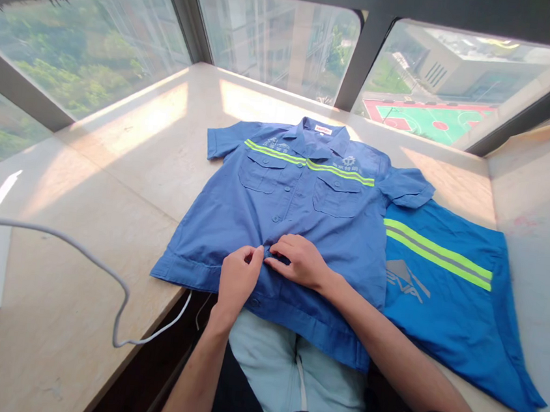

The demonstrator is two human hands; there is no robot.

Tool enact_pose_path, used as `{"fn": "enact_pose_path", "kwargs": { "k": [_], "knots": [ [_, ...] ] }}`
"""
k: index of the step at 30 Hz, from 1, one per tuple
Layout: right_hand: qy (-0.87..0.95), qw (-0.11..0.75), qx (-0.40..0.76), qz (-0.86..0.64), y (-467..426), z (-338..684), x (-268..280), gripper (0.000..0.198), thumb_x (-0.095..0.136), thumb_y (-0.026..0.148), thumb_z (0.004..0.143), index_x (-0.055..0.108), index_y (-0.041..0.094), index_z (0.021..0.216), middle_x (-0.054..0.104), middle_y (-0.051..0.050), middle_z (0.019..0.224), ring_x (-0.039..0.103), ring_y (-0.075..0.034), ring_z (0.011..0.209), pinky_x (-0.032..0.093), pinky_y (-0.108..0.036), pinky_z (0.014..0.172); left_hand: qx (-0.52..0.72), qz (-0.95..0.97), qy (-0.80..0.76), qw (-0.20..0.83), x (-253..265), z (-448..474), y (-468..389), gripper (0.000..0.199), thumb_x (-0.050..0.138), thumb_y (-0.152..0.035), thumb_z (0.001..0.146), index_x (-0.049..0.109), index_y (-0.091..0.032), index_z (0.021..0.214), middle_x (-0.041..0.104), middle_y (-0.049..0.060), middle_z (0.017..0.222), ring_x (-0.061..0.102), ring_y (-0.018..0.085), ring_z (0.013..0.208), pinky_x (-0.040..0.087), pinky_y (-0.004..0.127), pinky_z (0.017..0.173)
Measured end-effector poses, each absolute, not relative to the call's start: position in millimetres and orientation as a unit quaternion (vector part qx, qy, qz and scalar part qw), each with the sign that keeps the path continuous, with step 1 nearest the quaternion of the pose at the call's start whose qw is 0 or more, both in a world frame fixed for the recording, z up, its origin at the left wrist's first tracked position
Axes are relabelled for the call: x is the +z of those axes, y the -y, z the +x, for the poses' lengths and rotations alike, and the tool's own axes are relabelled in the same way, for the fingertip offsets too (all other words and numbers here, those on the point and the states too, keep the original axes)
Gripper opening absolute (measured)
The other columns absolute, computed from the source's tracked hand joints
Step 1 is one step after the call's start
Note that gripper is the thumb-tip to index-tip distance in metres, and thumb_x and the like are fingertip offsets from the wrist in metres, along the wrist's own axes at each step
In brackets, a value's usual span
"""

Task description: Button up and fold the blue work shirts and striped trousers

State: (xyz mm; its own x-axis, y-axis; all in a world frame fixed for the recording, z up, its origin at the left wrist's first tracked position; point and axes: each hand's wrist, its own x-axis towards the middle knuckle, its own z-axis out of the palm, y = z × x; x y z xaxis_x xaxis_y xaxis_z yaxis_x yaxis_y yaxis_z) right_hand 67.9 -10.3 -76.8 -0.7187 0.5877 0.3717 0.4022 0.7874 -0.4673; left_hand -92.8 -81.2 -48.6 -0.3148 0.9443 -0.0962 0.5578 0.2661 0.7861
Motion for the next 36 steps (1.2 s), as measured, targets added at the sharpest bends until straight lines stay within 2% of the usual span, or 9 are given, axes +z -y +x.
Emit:
{"fn": "enact_pose_path", "kwargs": {
  "k": [6,11,17,20,23,25,28,31,36],
  "knots": [
    [0.909,0.284,0.163,-0.258,10.4,68.2,-76.4,0.016,0.059,0.032,0.093,0.065,0.017,0.091,0.066,-0.006,0.081,0.055,-0.018,0.074,0.040,-0.030,0.070,0.330,0.509,-0.742,0.286,-48.8,-95.7,81.3,0.035,0.052,-0.042,0.091,0.067,-0.019,0.070,0.070,0.001,0.070,0.059,0.015,0.063,0.041,0.024,0.062],
    [0.902,0.299,0.166,-0.262,10.0,69.3,-80.7,0.026,0.055,0.041,0.098,0.067,0.018,0.093,0.069,-0.006,0.085,0.058,-0.018,0.078,0.041,-0.031,0.072,0.332,0.545,-0.700,0.321,-52.4,-100.1,82.8,0.028,0.053,-0.038,0.091,0.072,-0.020,0.080,0.074,0.002,0.078,0.063,0.017,0.067,0.045,0.026,0.067],
    [0.905,0.269,0.180,-0.277,7.7,70.4,-82.5,0.035,0.053,0.049,0.097,0.067,0.018,0.090,0.068,-0.006,0.084,0.059,-0.018,0.078,0.041,-0.031,0.071,0.298,0.548,-0.690,0.367,-49.5,-107.6,85.3,0.034,0.051,-0.042,0.092,0.071,-0.019,0.076,0.070,0.000,0.069,0.062,0.016,0.066,0.044,0.025,0.063],
    [0.906,0.252,0.183,-0.286,8.9,70.7,-77.2,0.034,0.055,0.050,0.095,0.067,0.018,0.094,0.068,-0.007,0.088,0.060,-0.019,0.082,0.044,-0.032,0.073,0.315,0.554,-0.705,0.312,-47.4,-111.2,86.9,0.038,0.048,-0.044,0.095,0.069,-0.019,0.075,0.070,0.002,0.072,0.063,0.017,0.069,0.046,0.025,0.067],
    [0.909,0.225,0.171,-0.305,15.2,71.6,-67.0,0.034,0.059,0.049,0.093,0.066,0.017,0.103,0.068,-0.010,0.098,0.061,-0.023,0.089,0.048,-0.036,0.078,0.360,0.572,-0.710,0.198,-51.2,-119.9,84.6,0.033,0.046,-0.040,0.097,0.070,-0.018,0.097,0.074,0.009,0.097,0.067,0.022,0.091,0.050,0.033,0.086],
    [0.911,0.202,0.152,-0.325,22.8,74.6,-59.5,0.038,0.064,0.047,0.090,0.065,0.016,0.112,0.067,-0.013,0.107,0.061,-0.026,0.096,0.051,-0.040,0.082,0.353,0.607,-0.699,0.135,-57.2,-128.9,80.7,0.034,0.045,-0.036,0.097,0.067,-0.016,0.114,0.071,0.014,0.116,0.062,0.028,0.115,0.045,0.041,0.101],
    [0.915,0.163,0.112,-0.352,37.9,85.7,-53.0,0.054,0.069,0.047,0.086,0.059,0.012,0.126,0.062,-0.020,0.125,0.059,-0.033,0.113,0.051,-0.047,0.093,0.268,0.649,-0.707,0.083,-66.5,-144.1,74.4,0.042,0.046,-0.038,0.097,0.061,-0.015,0.129,0.059,0.018,0.138,0.043,0.036,0.139,0.029,0.059,0.113],
    [0.916,0.109,0.070,-0.379,54.3,103.2,-58.0,0.067,0.065,0.052,0.088,0.052,0.008,0.137,0.051,-0.025,0.142,0.048,-0.036,0.131,0.043,-0.051,0.107,0.138,0.655,-0.741,0.048,-70.7,-158.8,72.4,0.052,0.043,-0.044,0.097,0.055,-0.014,0.137,0.047,0.019,0.149,0.036,0.039,0.143,0.024,0.067,0.113],
    [0.915,0.064,0.029,-0.397,75.3,127.3,-81.1,0.075,0.049,0.057,0.095,0.036,0.009,0.151,0.034,-0.020,0.157,0.029,-0.033,0.147,0.031,-0.053,0.117,0.028,0.639,-0.769,-0.020,-71.9,-182.5,80.5,0.065,0.036,-0.051,0.098,0.043,-0.010,0.148,0.038,0.021,0.155,0.035,0.037,0.143,0.029,0.063,0.113]
  ]
}}
